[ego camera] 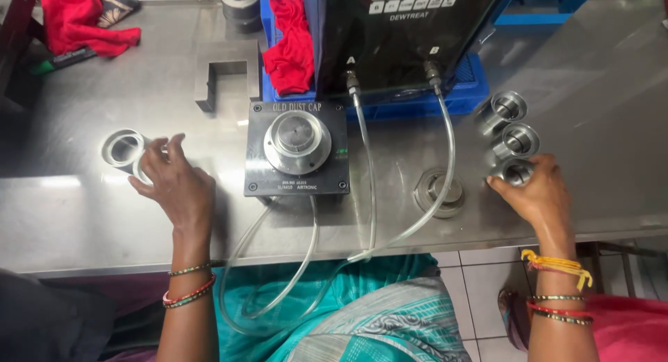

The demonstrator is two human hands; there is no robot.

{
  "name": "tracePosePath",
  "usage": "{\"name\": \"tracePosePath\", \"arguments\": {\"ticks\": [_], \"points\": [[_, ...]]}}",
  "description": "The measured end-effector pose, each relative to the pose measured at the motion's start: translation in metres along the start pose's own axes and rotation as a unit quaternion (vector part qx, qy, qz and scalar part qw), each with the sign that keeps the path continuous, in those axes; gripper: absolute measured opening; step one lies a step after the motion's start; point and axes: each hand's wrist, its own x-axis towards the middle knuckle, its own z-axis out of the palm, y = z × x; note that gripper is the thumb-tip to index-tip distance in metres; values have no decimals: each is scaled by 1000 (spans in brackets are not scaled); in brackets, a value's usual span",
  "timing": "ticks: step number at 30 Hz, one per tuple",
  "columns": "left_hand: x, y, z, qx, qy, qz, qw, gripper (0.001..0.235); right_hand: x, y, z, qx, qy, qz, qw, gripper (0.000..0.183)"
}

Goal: Manually assemble and check metal circular components using a digital measurement station.

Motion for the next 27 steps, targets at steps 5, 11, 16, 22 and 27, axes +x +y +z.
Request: {"name": "tracePosePath", "arguments": {"ticks": [5, 11, 16, 22, 27], "points": [[9, 28, -40, -88, 11, 20, 996, 52, -33, -31, -21, 183, -62, -52, 980, 82], [16, 39, -60, -190, 28, 37, 981, 33, -50, -79, -14, -20, -87, -247, 965, 90], [10, 51, -65, -236, 11, 24, 971, 28, -69, -119, -29, -81, -104, -148, 980, 80], [10, 86, -74, -299, 11, 56, 953, 22, -54, -94, -16, -79, -65, -255, 962, 85], [14, 123, -96, -337, -35, 73, 938, 38, -56, -91, -11, -46, -71, -312, 946, 74]]}}
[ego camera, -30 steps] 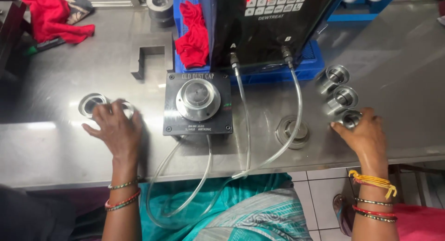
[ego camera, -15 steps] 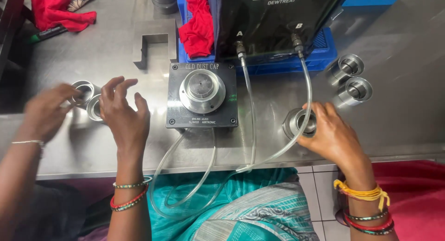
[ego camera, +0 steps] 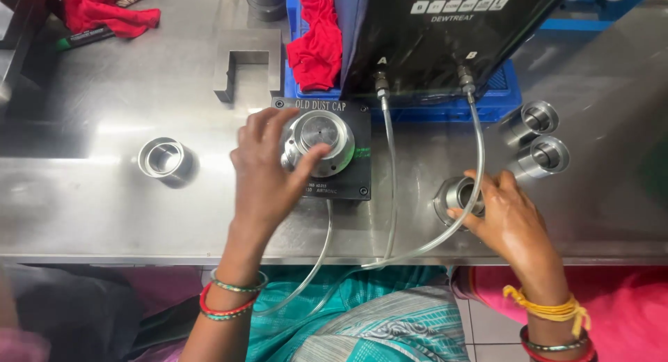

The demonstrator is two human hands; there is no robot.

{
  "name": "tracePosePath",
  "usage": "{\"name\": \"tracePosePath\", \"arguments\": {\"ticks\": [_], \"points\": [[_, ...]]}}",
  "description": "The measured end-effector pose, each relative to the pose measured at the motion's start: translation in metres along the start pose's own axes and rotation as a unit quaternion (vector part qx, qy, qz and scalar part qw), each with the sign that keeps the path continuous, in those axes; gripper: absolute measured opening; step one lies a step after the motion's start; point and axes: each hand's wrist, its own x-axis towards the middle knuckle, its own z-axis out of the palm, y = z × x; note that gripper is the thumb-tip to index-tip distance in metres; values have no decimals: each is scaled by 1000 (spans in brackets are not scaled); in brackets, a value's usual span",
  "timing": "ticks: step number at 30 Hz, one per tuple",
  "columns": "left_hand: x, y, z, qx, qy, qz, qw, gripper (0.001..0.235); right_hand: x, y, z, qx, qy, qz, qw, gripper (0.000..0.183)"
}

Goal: Manually assemble and check metal circular components using a digital measurement station.

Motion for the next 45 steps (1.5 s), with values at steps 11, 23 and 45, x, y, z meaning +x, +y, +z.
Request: {"name": "tracePosePath", "arguments": {"ticks": [11, 23, 45], "points": [[11, 15, 29, 41, -42, 1, 998, 79, 9, -24, 29, 6, 17, 236, 972, 80], [2, 3, 30, 12, -56, 19, 998, 96, 6, 7, -64, 70, 214, 270, 936, 69], [42, -136, -8, 46, -49, -85, 994, 89, 99, -235, -41, 32, 47, -101, 993, 66]]}}
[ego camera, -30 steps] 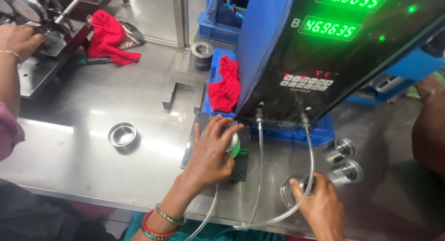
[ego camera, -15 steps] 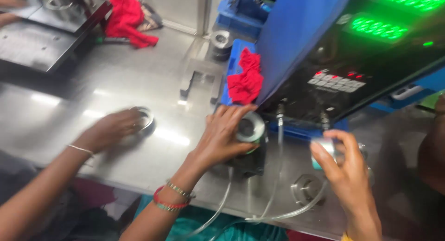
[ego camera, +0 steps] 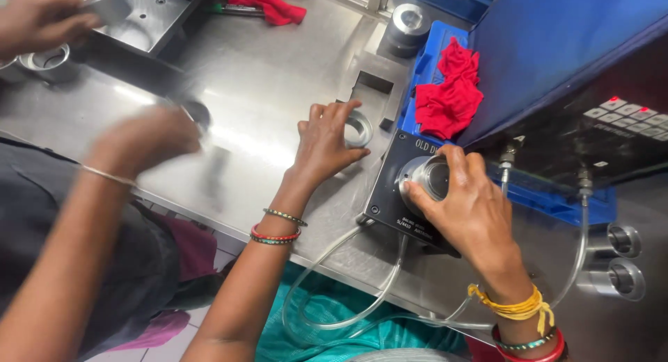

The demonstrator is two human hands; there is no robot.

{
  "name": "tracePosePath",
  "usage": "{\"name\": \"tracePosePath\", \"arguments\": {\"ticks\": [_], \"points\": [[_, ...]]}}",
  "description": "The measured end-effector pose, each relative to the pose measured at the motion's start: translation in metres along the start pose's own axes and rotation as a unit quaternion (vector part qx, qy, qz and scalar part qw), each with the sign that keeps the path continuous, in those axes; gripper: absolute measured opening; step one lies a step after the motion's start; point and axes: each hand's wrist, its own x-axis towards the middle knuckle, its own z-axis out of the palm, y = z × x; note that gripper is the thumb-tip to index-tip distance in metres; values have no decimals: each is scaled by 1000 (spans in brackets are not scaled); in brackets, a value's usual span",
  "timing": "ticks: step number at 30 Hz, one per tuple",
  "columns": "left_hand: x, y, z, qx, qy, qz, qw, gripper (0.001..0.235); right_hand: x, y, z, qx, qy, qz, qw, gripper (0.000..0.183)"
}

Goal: Manually assemble and check metal circular components using a digital measurement station.

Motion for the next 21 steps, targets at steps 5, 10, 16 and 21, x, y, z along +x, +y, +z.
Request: {"name": "tracePosePath", "arguments": {"ticks": [5, 10, 16, 21], "points": [[0, -28, 34, 23, -25, 70, 997, 86, -12, 15, 5, 1, 4, -6, 1000, 89], [21, -19, 38, 98, -18, 94, 991, 41, -43, 36, -17, 64, 53, -19, 996, 69], [51, -43, 91, 141, 32, 128, 981, 12, -82, 68, -31, 148, 47, 54, 986, 44], [51, -48, 99, 116, 89, 126, 981, 15, -106, 99, -39, 169, 77, 112, 976, 35]]}}
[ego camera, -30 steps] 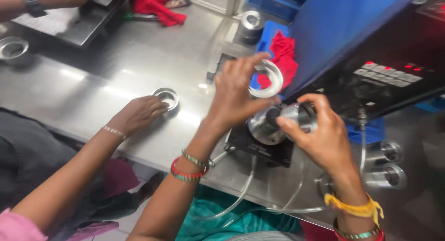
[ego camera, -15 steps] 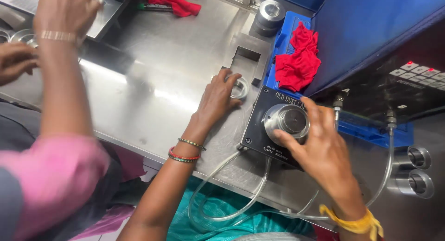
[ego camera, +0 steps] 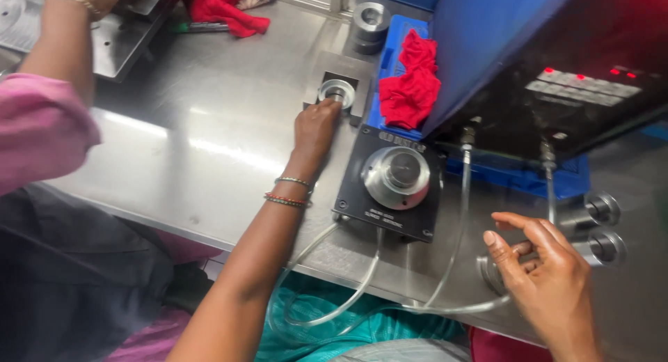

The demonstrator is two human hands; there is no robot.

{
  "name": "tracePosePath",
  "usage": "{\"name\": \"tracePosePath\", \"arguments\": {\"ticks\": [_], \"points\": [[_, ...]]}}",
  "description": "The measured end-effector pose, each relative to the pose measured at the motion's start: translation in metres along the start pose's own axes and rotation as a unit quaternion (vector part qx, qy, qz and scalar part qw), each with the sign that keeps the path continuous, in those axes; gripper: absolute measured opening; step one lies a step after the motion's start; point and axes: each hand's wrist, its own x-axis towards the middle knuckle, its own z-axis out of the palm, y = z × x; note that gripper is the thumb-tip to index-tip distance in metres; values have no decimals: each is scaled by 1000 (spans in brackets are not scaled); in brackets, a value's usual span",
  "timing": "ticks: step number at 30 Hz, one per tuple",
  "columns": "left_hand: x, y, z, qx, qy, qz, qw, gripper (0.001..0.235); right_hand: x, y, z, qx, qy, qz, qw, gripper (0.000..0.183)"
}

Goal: Manually assemble and check metal circular components using a digital measurement station.

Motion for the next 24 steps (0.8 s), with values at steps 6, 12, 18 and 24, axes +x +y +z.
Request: {"name": "tracePosePath", "arguments": {"ticks": [6, 12, 18, 24], "points": [[-11, 36, -38, -45, 21, 26, 998, 24, 5, 129, -47, -35, 182, 92, 978, 22], [-43, 48, -79, 76, -99, -31, 992, 31, -8, 283, -16, -264, 139, 99, 949, 54], [-79, 48, -112, 180, -79, -48, 979, 33, -27, 246, 2, -194, 124, 173, 958, 67], [-67, 77, -127, 88, 21, -48, 995, 45, -21, 240, -3, -167, 108, 166, 966, 83]]}}
